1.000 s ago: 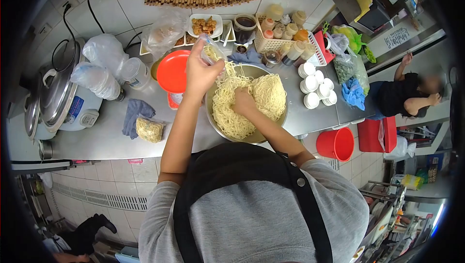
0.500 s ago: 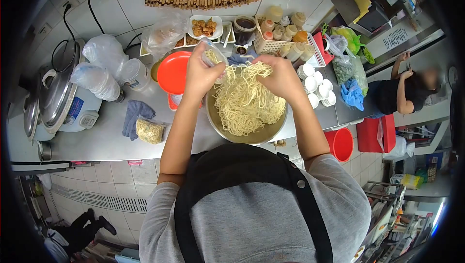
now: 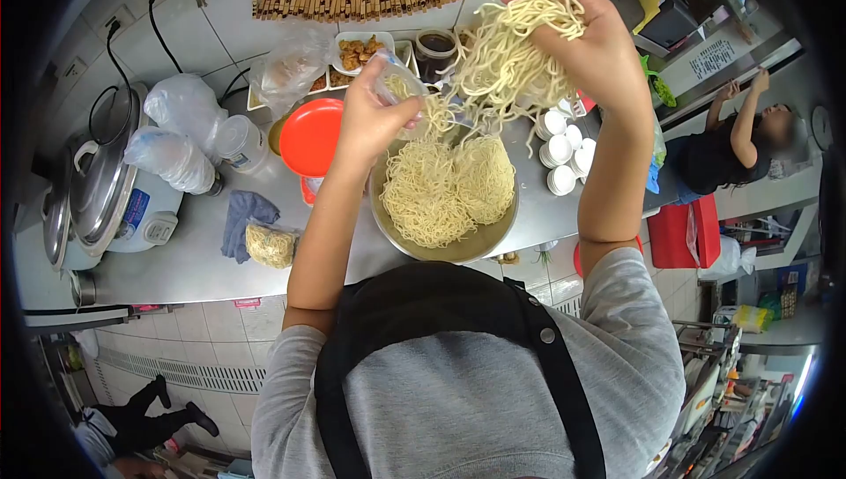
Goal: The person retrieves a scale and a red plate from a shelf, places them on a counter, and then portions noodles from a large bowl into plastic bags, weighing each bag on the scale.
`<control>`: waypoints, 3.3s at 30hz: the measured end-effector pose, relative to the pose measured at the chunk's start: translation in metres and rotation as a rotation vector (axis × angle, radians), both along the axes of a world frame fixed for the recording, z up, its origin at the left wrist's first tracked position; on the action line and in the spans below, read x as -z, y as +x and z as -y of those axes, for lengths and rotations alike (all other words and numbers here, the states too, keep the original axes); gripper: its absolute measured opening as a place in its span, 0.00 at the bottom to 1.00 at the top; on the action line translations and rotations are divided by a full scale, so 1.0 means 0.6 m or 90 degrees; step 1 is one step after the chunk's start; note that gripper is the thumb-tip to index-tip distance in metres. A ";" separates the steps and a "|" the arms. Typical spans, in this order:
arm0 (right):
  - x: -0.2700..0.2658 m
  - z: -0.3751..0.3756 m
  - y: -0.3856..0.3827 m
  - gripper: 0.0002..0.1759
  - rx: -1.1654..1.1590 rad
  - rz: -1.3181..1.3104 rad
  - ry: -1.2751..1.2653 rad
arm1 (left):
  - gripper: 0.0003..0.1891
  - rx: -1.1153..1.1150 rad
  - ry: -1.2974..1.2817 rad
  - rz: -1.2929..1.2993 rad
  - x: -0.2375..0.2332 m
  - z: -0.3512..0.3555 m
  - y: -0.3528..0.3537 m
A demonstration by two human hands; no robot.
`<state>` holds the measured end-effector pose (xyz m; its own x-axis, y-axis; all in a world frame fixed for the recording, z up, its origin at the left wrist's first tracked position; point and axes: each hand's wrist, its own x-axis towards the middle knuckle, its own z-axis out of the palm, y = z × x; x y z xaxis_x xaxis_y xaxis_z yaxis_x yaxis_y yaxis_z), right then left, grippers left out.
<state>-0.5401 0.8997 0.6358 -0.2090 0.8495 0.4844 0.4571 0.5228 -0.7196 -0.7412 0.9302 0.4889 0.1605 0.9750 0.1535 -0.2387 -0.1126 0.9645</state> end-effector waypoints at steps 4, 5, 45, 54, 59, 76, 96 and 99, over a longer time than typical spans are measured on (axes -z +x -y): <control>0.082 -0.004 -0.009 0.16 0.036 0.010 -0.152 | 0.39 0.091 -0.072 -0.104 0.034 0.005 0.024; 0.115 0.000 -0.023 0.15 0.071 0.059 -0.191 | 0.39 0.088 -0.072 -0.104 0.070 0.001 0.035; 0.368 -0.046 0.000 0.19 0.035 0.040 -0.460 | 0.39 0.108 -0.030 -0.189 0.084 -0.036 0.010; 0.259 -0.095 -0.102 0.08 -0.115 0.202 -0.069 | 0.36 0.152 0.147 -0.216 0.022 -0.072 -0.025; 0.227 -0.170 -0.179 0.13 -0.250 0.526 -0.028 | 0.34 0.117 0.074 -0.296 -0.013 -0.083 -0.094; 0.271 -0.210 -0.345 0.16 -0.325 0.700 0.000 | 0.32 -0.040 -0.052 -0.295 0.048 -0.044 -0.241; 0.241 -0.198 -0.317 0.19 -0.363 0.588 0.052 | 0.32 -0.108 -0.060 -0.381 0.072 -0.033 -0.244; 0.273 -0.177 -0.322 0.15 -0.272 0.616 0.066 | 0.32 -0.102 -0.058 -0.393 0.070 -0.035 -0.237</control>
<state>-0.7334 1.0059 0.4721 -0.8157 0.5782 0.0179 0.5746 0.8135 -0.0897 -0.8832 0.9510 0.4471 0.0447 0.9990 -0.0056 0.3768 -0.0117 0.9262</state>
